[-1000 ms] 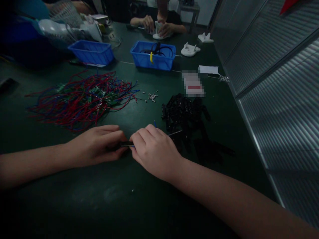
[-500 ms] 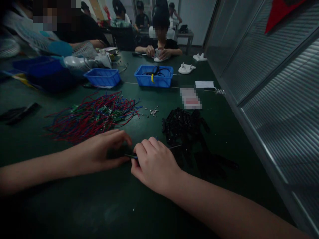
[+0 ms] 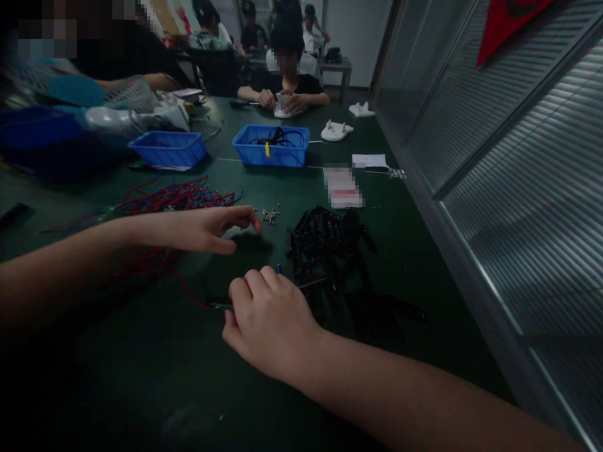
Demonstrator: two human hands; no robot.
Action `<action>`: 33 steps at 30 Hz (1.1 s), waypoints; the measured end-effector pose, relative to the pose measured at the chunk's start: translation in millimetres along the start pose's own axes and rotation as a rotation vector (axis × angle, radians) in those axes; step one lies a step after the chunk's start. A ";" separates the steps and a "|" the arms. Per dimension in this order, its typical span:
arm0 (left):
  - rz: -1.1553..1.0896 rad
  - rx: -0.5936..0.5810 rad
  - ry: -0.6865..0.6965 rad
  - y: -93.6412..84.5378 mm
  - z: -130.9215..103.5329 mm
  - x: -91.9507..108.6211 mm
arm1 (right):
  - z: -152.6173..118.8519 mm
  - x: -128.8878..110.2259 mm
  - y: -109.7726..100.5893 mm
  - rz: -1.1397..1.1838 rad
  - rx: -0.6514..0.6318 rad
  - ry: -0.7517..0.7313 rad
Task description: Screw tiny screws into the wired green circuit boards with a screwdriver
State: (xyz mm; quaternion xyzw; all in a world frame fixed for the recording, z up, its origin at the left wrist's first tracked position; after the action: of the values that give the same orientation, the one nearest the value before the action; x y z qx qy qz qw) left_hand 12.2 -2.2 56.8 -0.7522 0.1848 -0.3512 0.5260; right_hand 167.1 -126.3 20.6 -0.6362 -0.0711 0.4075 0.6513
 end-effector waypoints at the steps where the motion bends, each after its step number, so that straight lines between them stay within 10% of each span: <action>1: 0.037 0.082 -0.058 2.5 2.3 -4.8 | -0.4 -0.1 -0.2 0.001 -0.007 -0.003; 6: 0.321 0.341 -0.220 13.8 11.2 -22.7 | -1.8 0.8 -1.1 0.037 -0.017 -0.008; 33: 0.604 0.449 -0.105 19.8 7.3 -16.2 | -1.3 1.7 -3.3 0.042 -0.038 -0.012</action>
State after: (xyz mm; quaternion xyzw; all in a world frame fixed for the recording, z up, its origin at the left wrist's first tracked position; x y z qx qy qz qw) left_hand 8.3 5.6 31.6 -0.5468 0.2896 -0.1730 0.7663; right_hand 170.4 -125.8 22.6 -0.6473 -0.0691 0.4236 0.6299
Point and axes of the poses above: each hand's wrist, its own z-axis towards the middle knuckle, its own y-axis out of the palm, x = y × z, the point moved 2 cm from there along z, towards the middle knuckle, and after that the axes turned 7 degrees about z, right-handed, at the moved point
